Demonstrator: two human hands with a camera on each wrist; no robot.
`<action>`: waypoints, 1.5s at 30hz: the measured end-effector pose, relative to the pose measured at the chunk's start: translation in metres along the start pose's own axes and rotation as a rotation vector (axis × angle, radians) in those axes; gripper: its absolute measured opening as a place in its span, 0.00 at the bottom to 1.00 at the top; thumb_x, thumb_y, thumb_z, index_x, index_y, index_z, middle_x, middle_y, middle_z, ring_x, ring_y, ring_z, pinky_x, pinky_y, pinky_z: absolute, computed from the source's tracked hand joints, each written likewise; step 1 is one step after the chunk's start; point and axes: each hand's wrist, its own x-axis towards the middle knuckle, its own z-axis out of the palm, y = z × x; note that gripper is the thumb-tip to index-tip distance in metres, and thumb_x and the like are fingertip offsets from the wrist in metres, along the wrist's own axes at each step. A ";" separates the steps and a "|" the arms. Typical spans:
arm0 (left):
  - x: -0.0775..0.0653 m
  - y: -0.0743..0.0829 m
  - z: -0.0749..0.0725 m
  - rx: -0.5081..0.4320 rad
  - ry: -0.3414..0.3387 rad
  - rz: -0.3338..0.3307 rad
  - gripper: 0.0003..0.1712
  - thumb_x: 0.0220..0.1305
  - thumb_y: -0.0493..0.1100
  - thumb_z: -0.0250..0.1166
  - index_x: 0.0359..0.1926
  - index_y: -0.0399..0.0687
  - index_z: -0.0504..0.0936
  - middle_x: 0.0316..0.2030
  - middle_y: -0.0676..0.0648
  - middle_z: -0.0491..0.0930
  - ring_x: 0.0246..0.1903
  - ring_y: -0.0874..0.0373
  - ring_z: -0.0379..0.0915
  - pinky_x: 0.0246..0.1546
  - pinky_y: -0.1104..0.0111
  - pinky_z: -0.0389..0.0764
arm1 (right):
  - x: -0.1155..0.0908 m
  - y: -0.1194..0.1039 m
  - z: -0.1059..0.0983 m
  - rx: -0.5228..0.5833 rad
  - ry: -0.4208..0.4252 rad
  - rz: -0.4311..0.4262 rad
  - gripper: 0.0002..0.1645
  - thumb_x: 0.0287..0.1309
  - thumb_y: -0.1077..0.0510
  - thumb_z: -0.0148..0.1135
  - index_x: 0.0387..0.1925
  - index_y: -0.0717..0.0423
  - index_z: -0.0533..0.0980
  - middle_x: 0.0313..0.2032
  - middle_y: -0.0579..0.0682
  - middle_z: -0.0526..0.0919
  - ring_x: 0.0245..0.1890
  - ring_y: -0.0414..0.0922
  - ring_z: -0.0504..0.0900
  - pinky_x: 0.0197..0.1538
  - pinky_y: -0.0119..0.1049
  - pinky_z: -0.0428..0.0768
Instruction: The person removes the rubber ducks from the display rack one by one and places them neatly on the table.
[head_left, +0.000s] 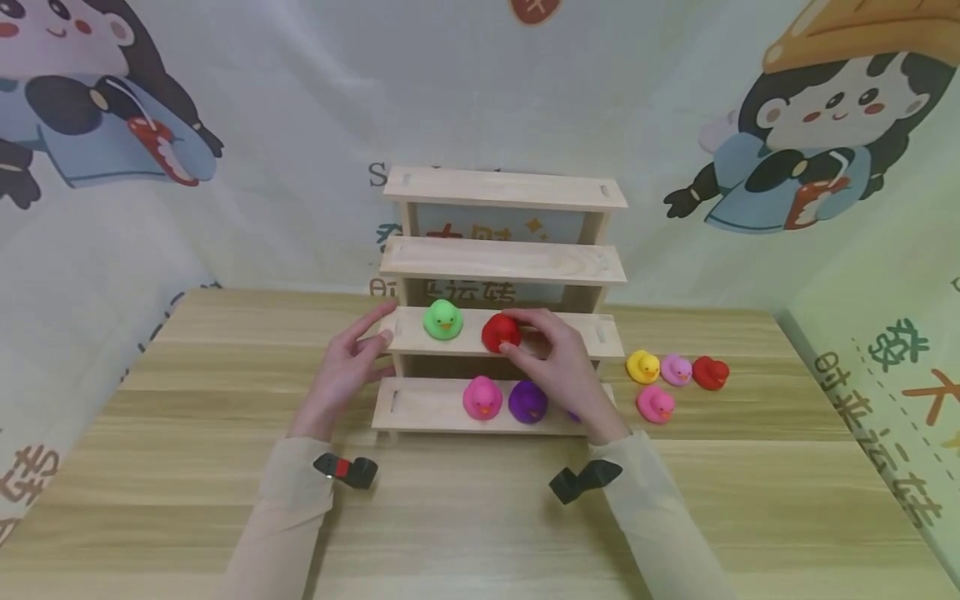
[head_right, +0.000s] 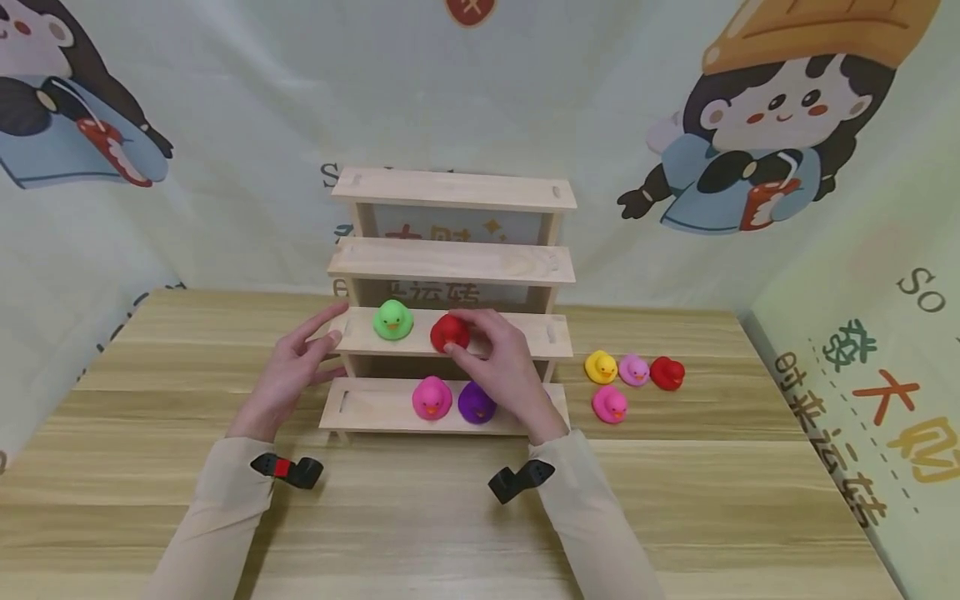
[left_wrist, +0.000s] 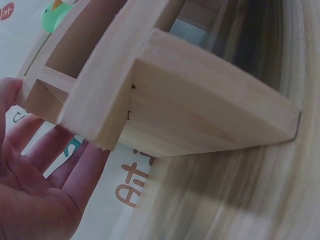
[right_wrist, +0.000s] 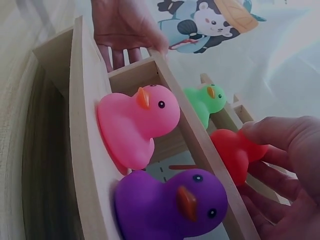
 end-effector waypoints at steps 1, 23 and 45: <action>0.000 0.000 0.001 0.002 -0.002 -0.001 0.28 0.75 0.43 0.51 0.73 0.53 0.60 0.62 0.35 0.70 0.58 0.43 0.70 0.48 0.53 0.78 | -0.001 0.000 -0.001 -0.001 -0.002 0.007 0.25 0.57 0.59 0.69 0.57 0.57 0.76 0.50 0.52 0.80 0.52 0.47 0.77 0.56 0.42 0.74; 0.002 -0.005 0.007 0.020 0.012 0.010 0.28 0.75 0.44 0.51 0.73 0.56 0.62 0.59 0.32 0.72 0.57 0.43 0.71 0.49 0.53 0.78 | -0.022 0.005 -0.029 0.030 0.037 -0.043 0.24 0.54 0.68 0.68 0.55 0.64 0.76 0.49 0.58 0.80 0.47 0.53 0.80 0.49 0.45 0.81; 0.001 -0.002 0.003 0.029 0.018 0.013 0.28 0.75 0.43 0.50 0.73 0.55 0.60 0.62 0.34 0.69 0.59 0.42 0.69 0.49 0.53 0.78 | -0.047 0.020 -0.069 -0.083 0.143 -0.035 0.25 0.55 0.69 0.67 0.55 0.63 0.76 0.53 0.58 0.79 0.46 0.53 0.79 0.49 0.40 0.76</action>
